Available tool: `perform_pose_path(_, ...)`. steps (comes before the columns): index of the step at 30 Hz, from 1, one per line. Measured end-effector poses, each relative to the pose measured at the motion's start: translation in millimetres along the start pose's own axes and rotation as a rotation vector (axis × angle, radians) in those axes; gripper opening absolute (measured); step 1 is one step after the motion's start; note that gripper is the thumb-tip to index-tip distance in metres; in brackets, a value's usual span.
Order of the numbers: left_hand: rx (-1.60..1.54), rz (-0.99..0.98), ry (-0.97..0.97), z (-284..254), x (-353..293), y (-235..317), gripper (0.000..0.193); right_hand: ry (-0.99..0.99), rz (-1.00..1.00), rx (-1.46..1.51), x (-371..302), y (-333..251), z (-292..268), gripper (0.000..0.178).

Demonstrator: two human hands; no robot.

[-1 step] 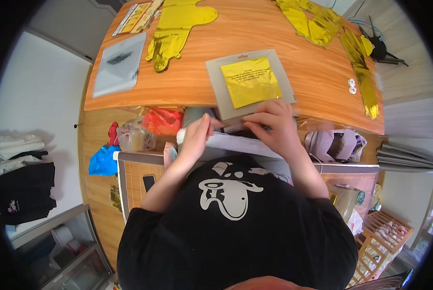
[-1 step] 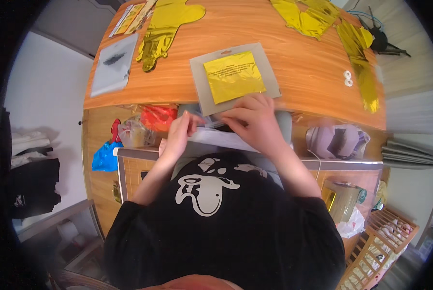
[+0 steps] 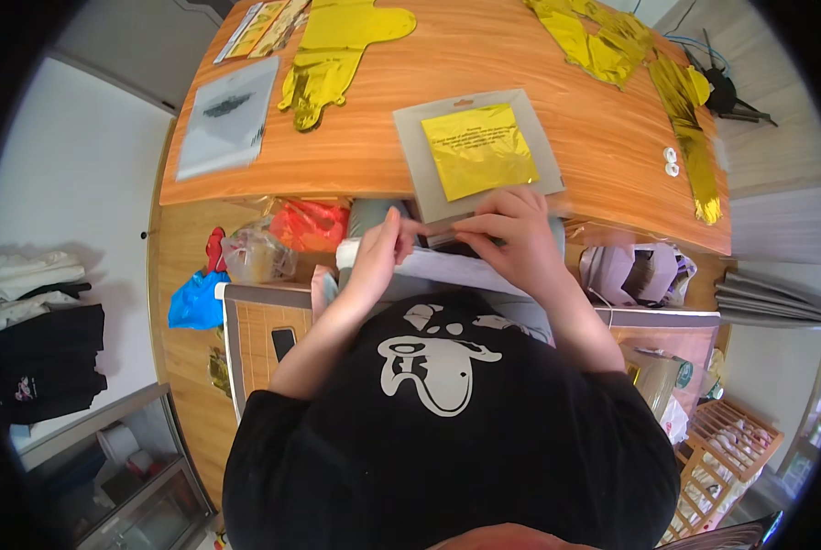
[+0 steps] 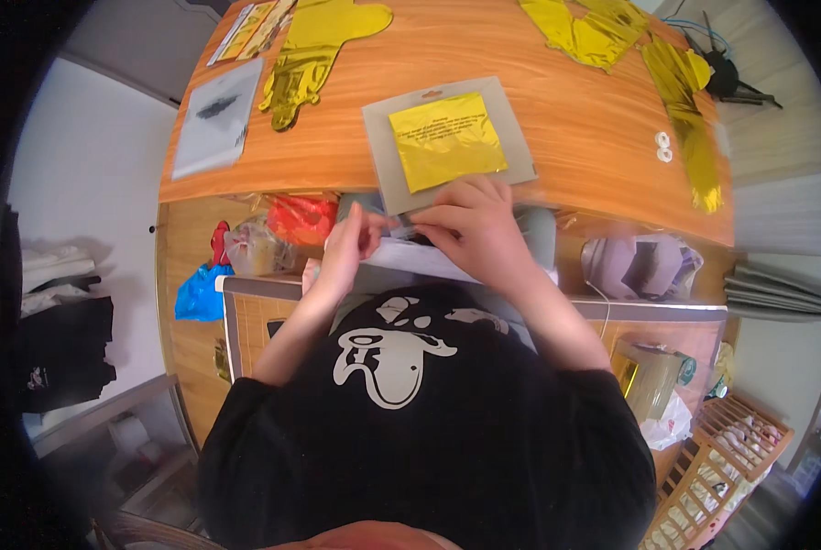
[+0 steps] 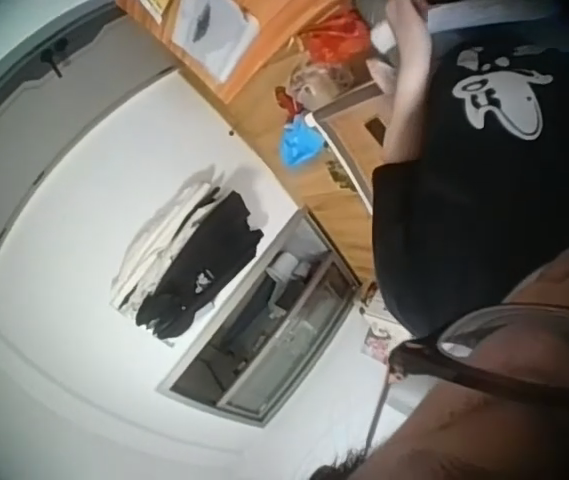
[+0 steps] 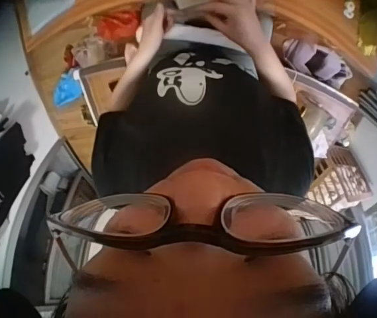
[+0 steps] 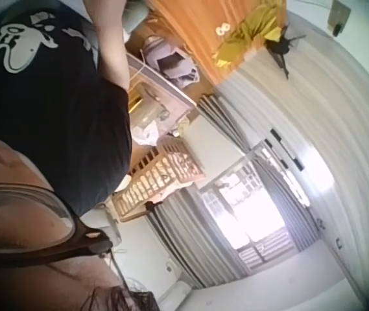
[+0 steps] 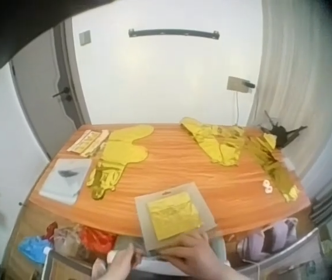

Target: Folding gold foil balloons and organizing them with white paper inserts on a table.

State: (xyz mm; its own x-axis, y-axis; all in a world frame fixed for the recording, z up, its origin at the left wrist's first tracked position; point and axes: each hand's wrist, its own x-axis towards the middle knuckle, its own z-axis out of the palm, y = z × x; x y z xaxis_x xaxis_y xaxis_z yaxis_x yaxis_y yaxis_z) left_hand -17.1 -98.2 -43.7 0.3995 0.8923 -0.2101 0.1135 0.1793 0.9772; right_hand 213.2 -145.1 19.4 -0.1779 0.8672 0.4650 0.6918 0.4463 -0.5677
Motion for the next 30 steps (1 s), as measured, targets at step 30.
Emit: perform_pose_path(30,-0.082,-0.049,-0.074,10,3,2,0.028,-0.094,0.092,-0.051,-9,-13,23,0.016)
